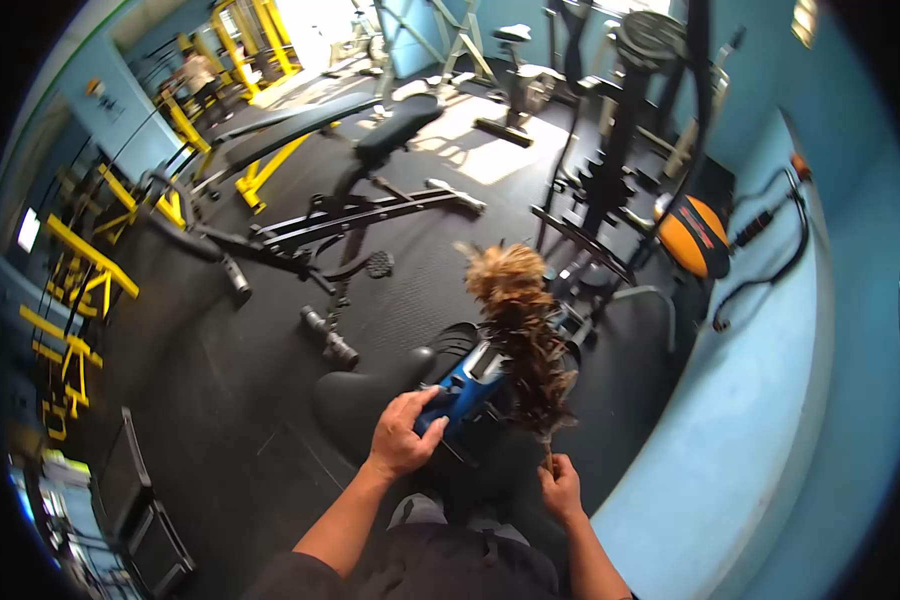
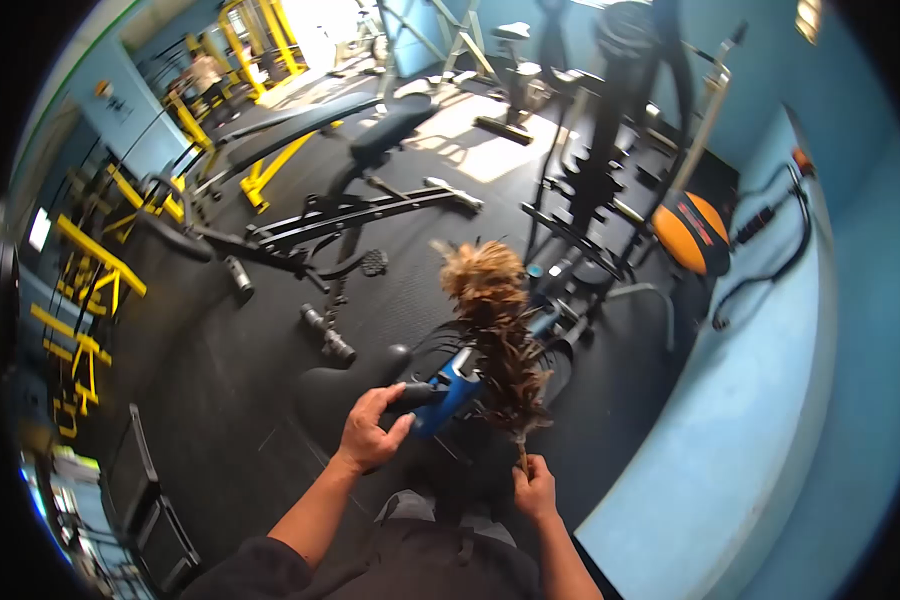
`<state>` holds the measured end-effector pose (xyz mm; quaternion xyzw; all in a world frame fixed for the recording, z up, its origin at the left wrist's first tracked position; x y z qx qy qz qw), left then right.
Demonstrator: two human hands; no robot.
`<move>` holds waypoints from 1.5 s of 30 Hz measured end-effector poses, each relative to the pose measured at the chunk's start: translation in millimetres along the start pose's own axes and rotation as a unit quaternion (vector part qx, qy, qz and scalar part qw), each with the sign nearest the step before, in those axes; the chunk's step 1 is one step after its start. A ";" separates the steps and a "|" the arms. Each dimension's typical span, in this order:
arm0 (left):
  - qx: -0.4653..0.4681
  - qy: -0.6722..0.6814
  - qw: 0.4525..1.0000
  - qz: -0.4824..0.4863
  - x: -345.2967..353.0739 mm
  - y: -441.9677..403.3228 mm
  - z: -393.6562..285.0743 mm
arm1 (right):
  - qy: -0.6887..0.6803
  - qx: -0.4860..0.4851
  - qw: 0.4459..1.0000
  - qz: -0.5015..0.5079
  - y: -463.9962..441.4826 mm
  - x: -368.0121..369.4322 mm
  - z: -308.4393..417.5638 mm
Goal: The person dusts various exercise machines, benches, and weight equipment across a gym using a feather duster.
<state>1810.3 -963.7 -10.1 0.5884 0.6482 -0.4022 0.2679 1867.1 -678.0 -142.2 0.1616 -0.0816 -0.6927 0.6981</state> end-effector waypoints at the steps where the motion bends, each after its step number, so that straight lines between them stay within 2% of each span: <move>1: -0.005 -0.023 0.998 -0.051 -15.6 -0.4 9.3 | -0.035 0.006 0.999 0.009 1.4 5.8 11.1; 3: -0.067 -0.020 0.991 -0.110 -40.1 0.7 36.7 | 0.008 -0.014 0.999 0.040 4.2 23.4 34.3; 5: -0.098 -0.042 0.986 -0.131 -57.1 4.8 72.2 | 0.013 -0.037 0.998 0.051 6.1 51.4 52.1; 6: -0.099 -0.065 0.985 -0.124 -64.2 6.9 87.3 | -0.045 -0.044 0.997 0.054 6.9 69.8 58.3; 7: -0.102 -0.089 0.984 -0.118 -71.5 10.6 102.6 | -0.038 -0.053 0.996 0.066 4.6 85.9 63.2; 9: -0.155 -0.143 0.976 -0.053 -69.2 22.7 141.6 | 0.005 -0.056 0.997 0.056 2.1 115.6 67.8; 11: -0.186 -0.154 0.970 0.016 -61.9 35.2 177.2 | 0.064 -0.095 0.992 0.056 -11.6 132.5 36.3; 12: -0.200 -0.089 0.974 0.056 -61.8 39.6 189.0 | 0.087 -0.116 0.989 0.010 -26.1 131.0 6.0; 13: -0.201 -0.079 0.975 0.058 -63.7 39.8 196.1 | 0.111 -0.135 0.984 -0.043 -31.4 129.8 -6.9; 15: -0.174 -0.042 0.981 0.080 -59.3 41.7 199.4 | 0.125 -0.109 0.982 -0.089 -32.2 152.0 27.9; 16: -0.155 -0.063 0.983 0.080 -56.5 38.8 202.9 | 0.057 0.026 0.991 -0.120 -27.3 165.4 47.3; 17: -0.112 -0.097 0.987 0.065 -58.0 33.8 203.1 | -0.020 0.158 0.976 -0.151 -14.5 174.2 51.5; 18: -0.076 -0.116 0.989 0.054 -58.6 28.6 200.2 | -0.043 0.149 0.979 -0.135 -4.9 179.6 35.4; 19: -0.044 -0.136 0.989 0.036 -59.4 22.1 198.2 | -0.065 0.137 0.982 -0.113 0.5 187.7 15.0; 21: -0.002 -0.113 0.992 0.063 -55.3 9.9 194.2 | -0.079 0.079 0.991 -0.069 24.1 218.0 -16.1; 23: 0.052 -0.094 0.988 0.110 -50.5 -3.8 182.3 | -0.053 0.003 0.995 -0.087 43.2 248.2 -1.9; 24: 0.071 -0.086 0.987 0.116 -46.1 -12.4 175.0 | 0.054 -0.071 0.993 -0.081 44.2 253.3 1.0; 25: 0.093 -0.077 0.985 0.125 -40.6 -20.7 166.2 | 0.050 -0.063 0.992 -0.095 43.5 253.1 0.9; 27: 0.095 -0.071 0.982 0.148 -30.1 -40.2 145.4 | 0.099 0.038 0.985 -0.137 38.6 241.7 -1.1; 28: 0.089 -0.054 0.982 0.158 -24.1 -49.8 136.7 | 0.131 0.005 0.979 -0.158 36.0 232.6 1.9; 29: 0.085 -0.055 0.979 0.175 -19.2 -58.2 127.0 | 0.140 0.032 0.977 -0.157 35.5 225.8 21.5; 31: 0.076 -0.053 0.976 0.196 -5.2 -66.1 114.6 | 0.101 0.042 0.980 -0.168 36.1 203.8 12.0; 33: 0.069 -0.068 0.979 0.178 17.7 -64.7 112.6 | 0.113 -0.023 0.971 -0.209 38.6 185.2 6.1; 34: 0.067 -0.091 0.974 0.197 19.1 -65.5 110.8 | 0.061 0.047 0.978 -0.194 39.0 173.1 -15.7; 35: 0.063 -0.116 0.967 0.216 18.4 -67.7 108.2 | 0.051 0.063 0.976 -0.202 44.1 168.1 -20.5; 36: 0.078 -0.132 0.973 0.171 21.2 -67.5 104.6 | -0.028 0.113 0.982 -0.148 44.5 163.8 -27.9; 37: 0.061 -0.143 0.971 0.180 19.7 -69.9 97.4 | -0.110 0.158 0.977 -0.091 42.9 159.3 -33.9; 38: 0.056 -0.149 0.969 0.191 18.5 -72.9 92.2 | -0.089 0.223 0.970 -0.046 42.0 157.3 -44.1; 39: 0.049 -0.157 0.966 0.201 17.3 -74.2 89.7 | -0.103 0.238 0.965 -0.044 41.3 159.4 -65.9; 41: 0.047 -0.162 0.963 0.209 19.1 -77.0 89.8 | -0.011 0.122 0.992 -0.008 29.3 167.9 -108.5; 43: 0.049 -0.161 0.966 0.198 23.2 -77.5 87.9 | 0.119 0.095 0.987 -0.049 -0.8 161.2 -112.8; 45: 0.044 -0.142 0.969 0.195 25.1 -78.9 83.5 | 0.136 0.205 0.969 -0.029 -33.7 145.4 -86.2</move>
Point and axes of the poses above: each hand's wrist, its own y-axis away from the middle knuckle, its own x-axis out of the palm, z = x × y, the point moved 2 cm from there along -y, towards the middle knuckle, and after that the axes turned 13 degrees about -y, right-handed, at the moved point
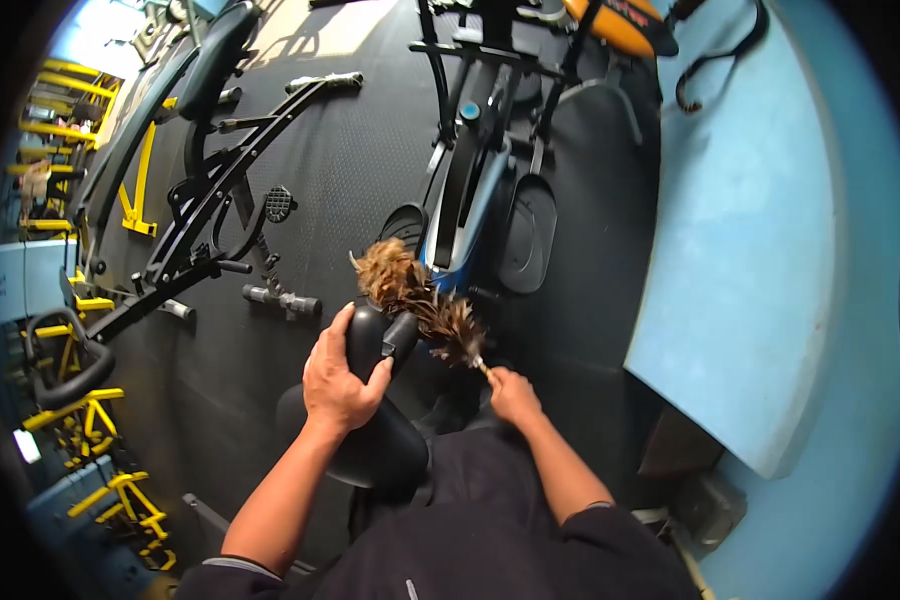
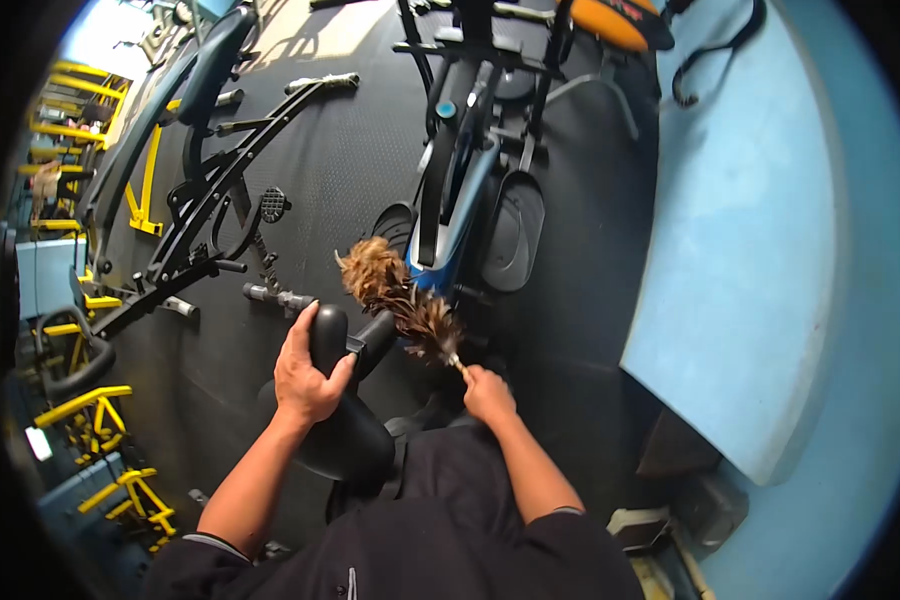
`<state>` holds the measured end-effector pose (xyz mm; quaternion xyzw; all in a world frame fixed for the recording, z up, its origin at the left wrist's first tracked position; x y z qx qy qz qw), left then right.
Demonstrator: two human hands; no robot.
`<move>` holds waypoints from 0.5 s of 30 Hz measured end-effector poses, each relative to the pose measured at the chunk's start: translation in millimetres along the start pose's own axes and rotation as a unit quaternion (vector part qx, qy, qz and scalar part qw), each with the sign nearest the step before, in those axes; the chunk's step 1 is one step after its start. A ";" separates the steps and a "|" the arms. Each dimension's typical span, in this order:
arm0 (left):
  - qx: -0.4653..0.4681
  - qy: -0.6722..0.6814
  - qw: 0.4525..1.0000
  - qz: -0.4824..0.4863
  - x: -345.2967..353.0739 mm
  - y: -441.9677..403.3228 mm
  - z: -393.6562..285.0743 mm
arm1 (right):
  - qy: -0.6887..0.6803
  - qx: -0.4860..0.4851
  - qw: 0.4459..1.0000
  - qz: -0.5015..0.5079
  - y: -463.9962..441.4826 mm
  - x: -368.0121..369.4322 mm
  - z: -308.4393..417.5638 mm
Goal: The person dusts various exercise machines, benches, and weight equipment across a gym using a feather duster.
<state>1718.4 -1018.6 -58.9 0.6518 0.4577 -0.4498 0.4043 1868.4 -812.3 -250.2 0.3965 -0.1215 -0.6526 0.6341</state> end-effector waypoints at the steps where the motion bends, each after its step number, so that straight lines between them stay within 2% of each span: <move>1: 0.015 0.004 1.000 -0.016 2.5 -0.8 0.6 | -0.014 -0.025 0.999 0.018 -4.8 -5.4 6.9; 6: -0.006 0.007 1.000 -0.001 6.6 -2.6 0.0 | -0.139 -0.071 0.968 0.198 9.9 -68.5 31.5; 9: 0.019 -0.024 1.000 -0.007 7.6 -1.8 2.3 | -0.099 -0.060 0.970 0.215 -5.0 -66.7 7.1; 10: 0.005 -0.012 1.000 0.007 8.3 -1.7 2.9 | -0.047 -0.026 0.982 0.182 -19.1 -59.5 -3.1; 12: 0.008 -0.013 1.000 0.010 7.4 -1.4 1.6 | 0.102 -0.050 0.987 0.111 -43.7 -65.1 6.1; 15: 0.011 -0.035 0.999 0.008 8.9 -0.9 3.2 | 0.092 -0.065 0.982 0.149 -43.9 -86.0 32.1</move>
Point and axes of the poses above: each hand's wrist, its own y-axis away from the middle knuckle, its own x-axis out of the palm, z = x × y, the point moved 2 cm from there along -y, towards the middle knuckle, and after that the axes turned 13 degrees about -y, right-handed, at the moved point
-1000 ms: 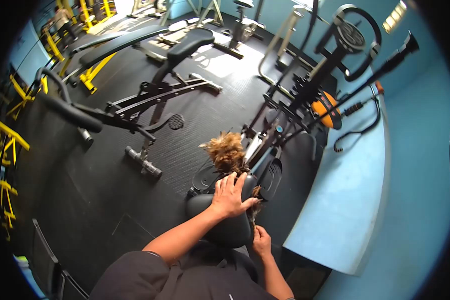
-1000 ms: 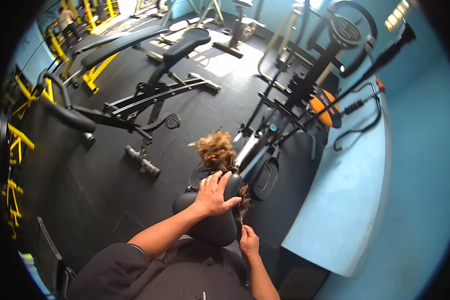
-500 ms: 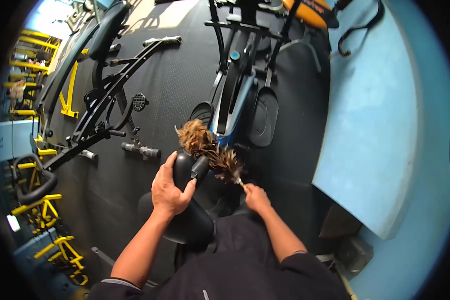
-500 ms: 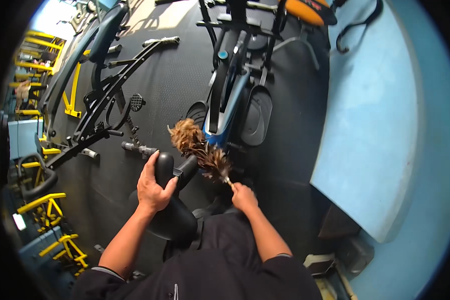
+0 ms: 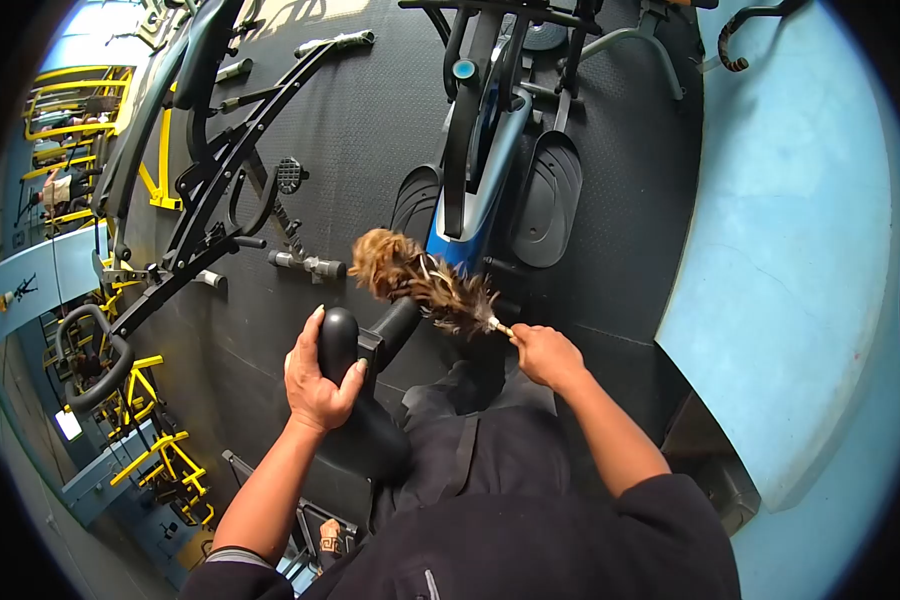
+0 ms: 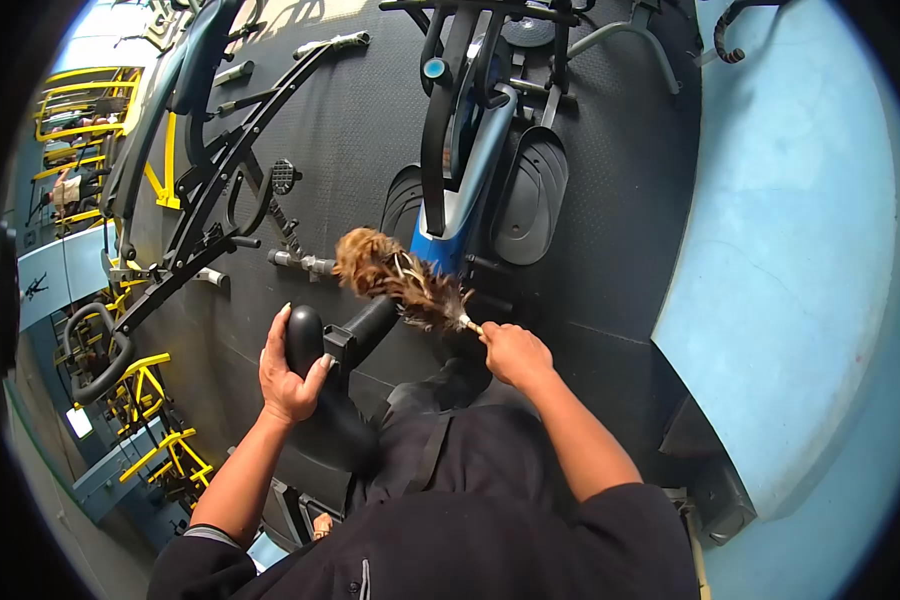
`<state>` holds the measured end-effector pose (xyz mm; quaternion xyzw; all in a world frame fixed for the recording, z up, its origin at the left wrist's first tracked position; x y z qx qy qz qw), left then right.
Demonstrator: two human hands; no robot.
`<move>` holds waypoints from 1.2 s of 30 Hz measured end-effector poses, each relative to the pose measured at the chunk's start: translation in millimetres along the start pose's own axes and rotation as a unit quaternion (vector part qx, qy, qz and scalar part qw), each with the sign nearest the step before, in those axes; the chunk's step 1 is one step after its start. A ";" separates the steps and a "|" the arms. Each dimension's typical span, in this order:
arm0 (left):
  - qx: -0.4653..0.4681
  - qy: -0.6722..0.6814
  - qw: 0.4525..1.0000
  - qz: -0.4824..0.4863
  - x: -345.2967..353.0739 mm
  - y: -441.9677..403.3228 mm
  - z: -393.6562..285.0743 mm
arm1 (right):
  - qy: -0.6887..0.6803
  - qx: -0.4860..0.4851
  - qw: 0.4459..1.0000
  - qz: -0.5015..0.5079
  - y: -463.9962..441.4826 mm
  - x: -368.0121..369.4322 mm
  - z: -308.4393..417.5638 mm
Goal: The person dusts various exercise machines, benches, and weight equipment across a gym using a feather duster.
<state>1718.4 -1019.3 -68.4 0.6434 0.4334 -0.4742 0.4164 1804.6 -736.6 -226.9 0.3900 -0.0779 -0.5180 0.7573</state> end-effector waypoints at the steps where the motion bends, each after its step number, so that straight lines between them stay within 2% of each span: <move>1: 0.000 -0.001 1.000 0.001 -1.7 0.2 -0.3 | -0.008 -0.017 1.000 0.021 7.3 -9.5 2.3; 6: -0.008 0.013 1.000 0.005 -3.0 -1.2 -0.9 | 0.067 0.101 0.993 0.007 76.3 -85.5 3.6; 10: -0.001 0.019 1.000 -0.001 -5.1 -3.0 -2.4 | 0.156 0.093 0.983 -0.021 95.6 -128.1 40.5; 12: -0.005 0.023 1.000 -0.005 -5.2 -3.3 -2.7 | 0.274 0.115 0.955 0.015 91.7 -144.1 60.5; 13: -0.005 0.027 1.000 -0.005 -5.8 -3.9 -3.0 | 0.276 0.109 0.955 0.017 85.0 -144.5 64.3; 15: -0.005 0.026 1.000 -0.012 -7.7 -6.2 -3.6 | 0.296 0.029 0.953 0.053 70.4 -139.5 73.4; 16: -0.003 0.027 0.999 -0.017 -8.3 -6.2 -4.6 | 0.253 0.022 0.963 0.096 61.5 -131.0 80.6; 20: -0.029 0.049 0.998 0.002 -12.8 -6.6 -3.8 | 0.182 -0.015 0.980 0.083 14.5 -68.3 39.8; 22: -0.018 0.046 0.999 -0.008 -12.6 -6.9 -1.1 | 0.207 0.023 0.978 -0.020 -5.5 -55.1 6.2; 23: -0.007 0.038 0.999 -0.021 -13.9 -7.4 1.1 | 0.155 0.064 0.986 -0.022 -1.9 -56.6 14.8; 26: -0.047 0.030 0.998 0.020 -18.6 -3.6 2.5 | 0.156 0.060 0.985 0.037 11.2 -44.1 7.0; 30: -0.042 0.046 0.998 -0.001 -15.8 2.0 9.0 | 0.249 0.092 0.964 0.029 33.1 -60.6 33.5; 34: -0.065 0.016 0.998 -0.012 -8.0 10.1 8.8 | 0.364 0.038 0.926 0.089 39.7 -42.3 38.7; 35: -0.070 0.006 0.997 -0.029 -2.5 13.4 7.2 | 0.380 0.027 0.918 0.109 42.7 -29.9 39.2; 36: -0.061 -0.020 0.994 -0.088 2.6 17.2 5.2 | 0.386 0.013 0.914 0.123 41.7 -16.4 30.0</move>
Point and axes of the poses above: each hand's wrist, its own y-axis away from the middle knuckle, its own x-axis out of the palm, z = x × y, the point moved 2 cm from there along -y, towards the middle knuckle, and after that the axes turned 13 degrees about -y, right-handed, at the moved point
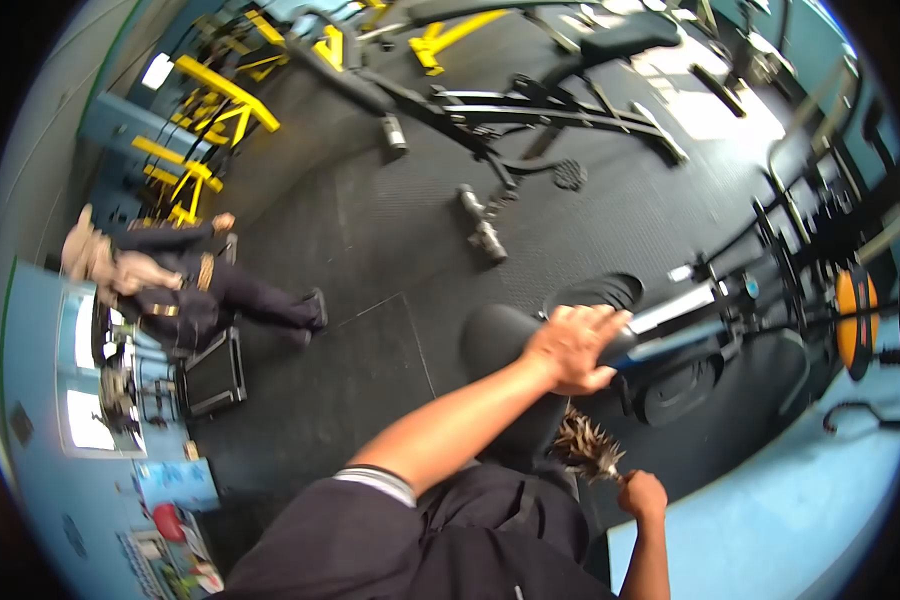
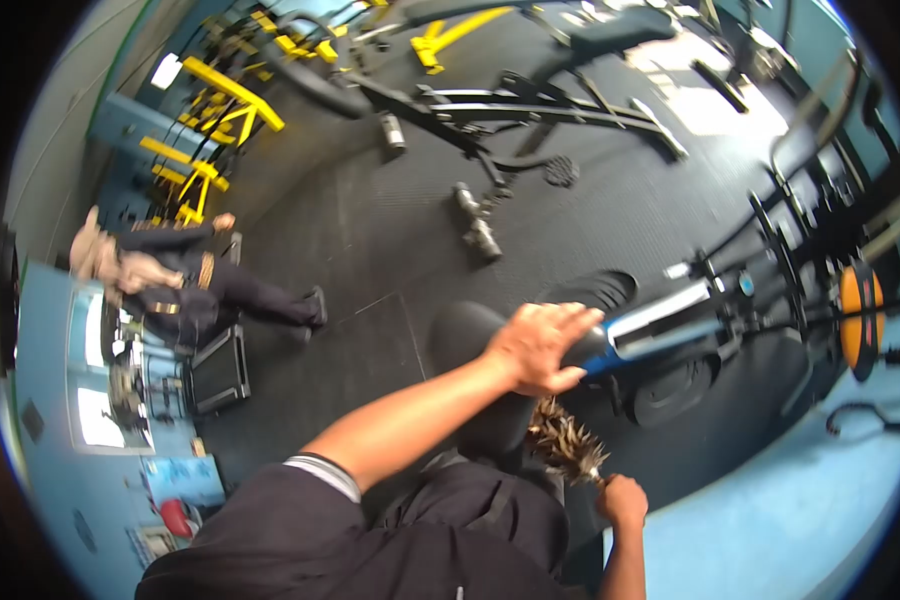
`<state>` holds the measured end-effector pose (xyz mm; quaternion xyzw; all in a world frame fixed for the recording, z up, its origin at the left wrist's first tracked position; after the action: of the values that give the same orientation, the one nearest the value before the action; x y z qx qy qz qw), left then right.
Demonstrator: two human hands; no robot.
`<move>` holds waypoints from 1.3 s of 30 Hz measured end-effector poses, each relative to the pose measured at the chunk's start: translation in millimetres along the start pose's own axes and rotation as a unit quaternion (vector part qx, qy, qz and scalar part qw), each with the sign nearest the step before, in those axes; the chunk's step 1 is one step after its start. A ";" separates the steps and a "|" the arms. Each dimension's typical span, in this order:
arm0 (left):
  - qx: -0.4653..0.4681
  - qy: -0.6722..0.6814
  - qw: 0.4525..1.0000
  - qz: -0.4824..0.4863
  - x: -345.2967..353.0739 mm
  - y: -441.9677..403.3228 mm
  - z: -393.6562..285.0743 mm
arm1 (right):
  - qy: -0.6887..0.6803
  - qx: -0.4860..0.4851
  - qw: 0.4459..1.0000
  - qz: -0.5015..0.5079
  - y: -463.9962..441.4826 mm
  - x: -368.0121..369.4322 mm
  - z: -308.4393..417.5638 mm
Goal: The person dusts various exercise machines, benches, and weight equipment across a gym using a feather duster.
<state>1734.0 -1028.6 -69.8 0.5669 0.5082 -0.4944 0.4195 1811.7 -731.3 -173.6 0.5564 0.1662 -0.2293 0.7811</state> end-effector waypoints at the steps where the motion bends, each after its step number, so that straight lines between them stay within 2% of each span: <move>1: 0.014 -0.010 0.999 -0.045 -2.0 5.5 -2.3 | 0.010 -0.009 1.000 0.010 6.6 2.4 22.0; 5: -0.009 0.016 0.984 -0.180 -7.3 57.6 -20.0 | 0.021 -0.057 0.998 0.022 29.0 29.9 86.4; 9: -0.059 0.065 0.971 -0.224 -29.3 171.1 -12.3 | 0.035 -0.136 0.990 0.000 53.5 68.6 135.1; 11: -0.142 0.089 0.959 -0.230 -39.7 240.5 12.5 | -0.016 -0.184 0.981 -0.060 64.2 96.0 151.2; 12: -0.182 0.095 0.942 -0.264 -41.6 276.0 29.1 | -0.006 -0.195 0.979 -0.065 69.9 110.4 162.1; 14: -0.292 0.094 0.914 -0.264 -41.7 345.1 61.0 | -0.096 -0.219 0.968 -0.081 81.7 140.2 181.7; 15: -0.322 0.077 0.901 -0.280 -27.0 376.8 78.9 | -0.115 -0.279 0.948 -0.099 76.3 161.4 183.4; 16: -0.367 0.077 0.888 -0.266 -19.4 407.2 91.0 | -0.131 -0.265 0.954 -0.047 57.3 188.1 173.0; 17: -0.410 0.079 0.874 -0.249 -18.3 433.8 100.0 | -0.146 -0.248 0.958 0.007 63.1 196.1 191.7; 18: -0.413 0.072 0.871 -0.258 -16.2 457.4 105.6 | -0.211 -0.132 0.965 0.081 69.8 203.7 203.1; 19: -0.444 0.056 0.864 -0.229 -14.3 478.6 111.5 | -0.209 -0.142 0.964 0.080 58.6 220.5 204.4; 21: -0.471 0.037 0.857 -0.206 -13.9 514.1 122.9 | -0.165 -0.196 0.966 -0.019 13.1 261.2 190.2; 23: -0.491 0.104 0.842 -0.200 -9.9 538.5 132.1 | -0.168 -0.217 0.960 -0.051 21.3 264.6 217.3; 25: -0.497 0.157 0.824 -0.222 -1.9 550.2 136.7 | -0.158 -0.202 0.966 -0.031 58.1 245.1 256.9; 27: -0.508 0.186 0.816 -0.204 7.9 554.1 140.9 | -0.239 -0.187 0.952 -0.030 47.5 240.7 255.8; 29: -0.505 0.249 0.802 -0.197 19.3 555.7 144.9 | -0.296 -0.216 0.927 -0.086 30.4 236.1 256.4; 30: -0.507 0.261 0.803 -0.172 22.3 556.5 146.5 | -0.305 -0.204 0.924 -0.105 32.9 224.4 263.3; 32: -0.493 0.291 0.807 -0.144 27.9 558.2 151.7 | -0.412 -0.044 0.910 0.014 35.1 211.9 284.3; 37: -0.491 0.323 0.808 -0.044 38.3 550.4 189.8 | -0.463 -0.013 0.886 0.022 16.4 205.3 323.5; 39: -0.489 0.321 0.810 -0.035 43.5 538.7 212.1 | -0.480 -0.003 0.877 0.012 -4.4 212.5 327.2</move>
<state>2239.1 -1299.9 -161.0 0.3958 0.8079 0.0152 0.4363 1989.2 -1078.7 -180.0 0.3773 -0.2353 -0.4582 0.7696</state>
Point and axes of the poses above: each hand's wrist, its own y-axis away from the middle knuckle, its own x-axis out of the palm, z = x × y, the point moved 2 cm from there along -y, towards the middle knuckle, and after that the axes turned 13 degrees about -y, right-handed, at the moved point
